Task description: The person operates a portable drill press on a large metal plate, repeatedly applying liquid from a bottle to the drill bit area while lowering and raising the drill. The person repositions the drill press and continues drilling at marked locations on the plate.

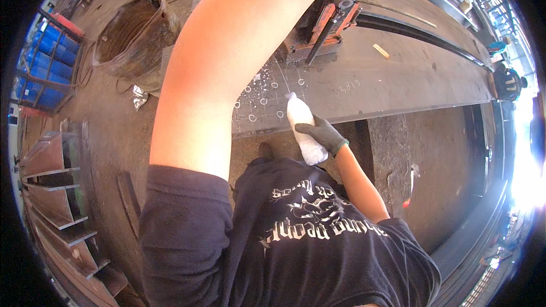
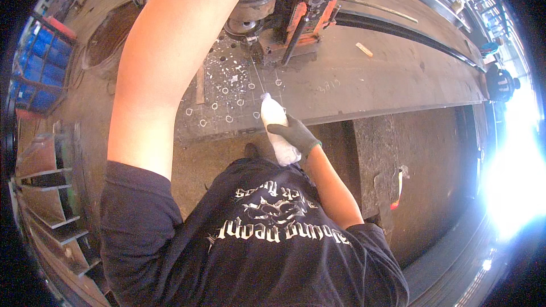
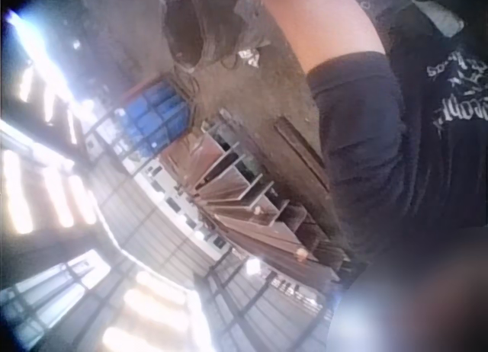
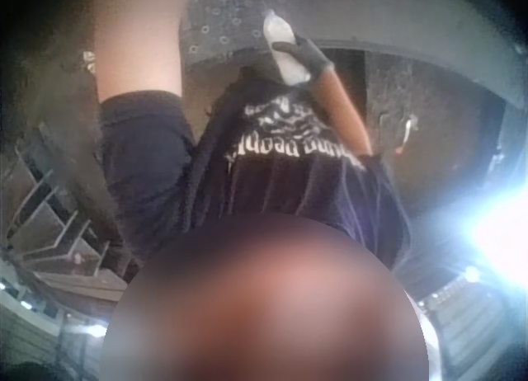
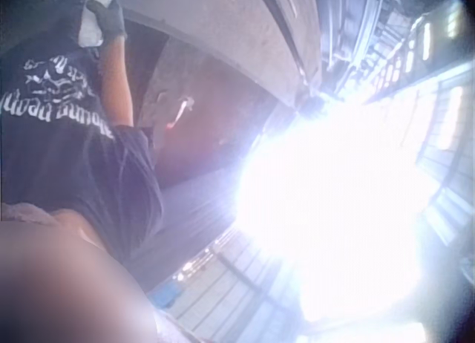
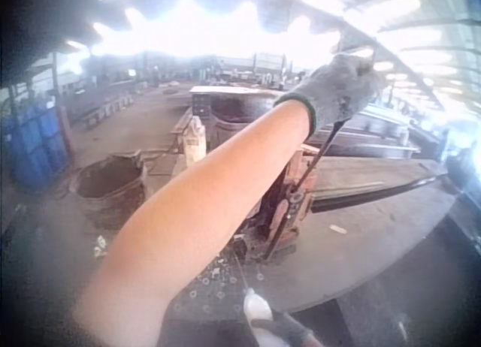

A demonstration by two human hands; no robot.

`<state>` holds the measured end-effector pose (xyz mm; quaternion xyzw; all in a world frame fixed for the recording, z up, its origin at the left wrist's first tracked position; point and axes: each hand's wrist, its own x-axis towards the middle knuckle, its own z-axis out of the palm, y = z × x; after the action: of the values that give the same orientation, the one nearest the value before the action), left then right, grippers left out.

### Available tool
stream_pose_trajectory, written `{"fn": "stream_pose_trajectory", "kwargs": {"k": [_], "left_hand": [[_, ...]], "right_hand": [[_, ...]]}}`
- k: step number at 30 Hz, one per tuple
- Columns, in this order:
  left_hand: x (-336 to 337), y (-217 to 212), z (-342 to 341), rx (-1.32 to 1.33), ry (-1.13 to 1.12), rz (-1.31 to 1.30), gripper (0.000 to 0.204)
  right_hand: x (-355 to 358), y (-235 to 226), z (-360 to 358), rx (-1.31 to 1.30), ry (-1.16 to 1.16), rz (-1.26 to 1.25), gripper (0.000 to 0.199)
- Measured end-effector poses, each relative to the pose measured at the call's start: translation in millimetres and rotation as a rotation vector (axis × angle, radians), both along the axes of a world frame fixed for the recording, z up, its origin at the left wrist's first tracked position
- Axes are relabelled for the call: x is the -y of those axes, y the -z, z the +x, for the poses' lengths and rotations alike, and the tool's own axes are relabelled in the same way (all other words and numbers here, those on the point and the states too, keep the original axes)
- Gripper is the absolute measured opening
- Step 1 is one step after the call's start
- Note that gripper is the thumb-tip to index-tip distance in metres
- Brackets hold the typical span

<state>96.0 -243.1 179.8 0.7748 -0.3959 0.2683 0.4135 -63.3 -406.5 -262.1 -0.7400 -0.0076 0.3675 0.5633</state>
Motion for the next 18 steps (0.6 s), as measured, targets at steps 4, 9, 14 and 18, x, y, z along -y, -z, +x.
{"fn": "stream_pose_trajectory", "kwargs": {"k": [4,9,14,18], "left_hand": [[6.5,-4.5,20.2,0.011,0.027,0.046,0.051],[2.4,-4.5,1.6,-0.08,0.032,0.052,0.047],[4.8,-20.0,-0.3,-0.074,-0.163,0.149,0.04],[17.9,-18.4,0.2,0.122,-0.368,0.245,0.041]], "right_hand": [[-0.3,-3.9,7.8,0.097,-0.048,0.032,0.085],[8.9,-14.2,18.3,0.081,-0.072,0.01,0.081],[23.8,-2.5,34.3,0.093,-0.191,0.02,0.077],[35.8,5.2,38.0,0.058,-0.179,0.008,0.071]]}}
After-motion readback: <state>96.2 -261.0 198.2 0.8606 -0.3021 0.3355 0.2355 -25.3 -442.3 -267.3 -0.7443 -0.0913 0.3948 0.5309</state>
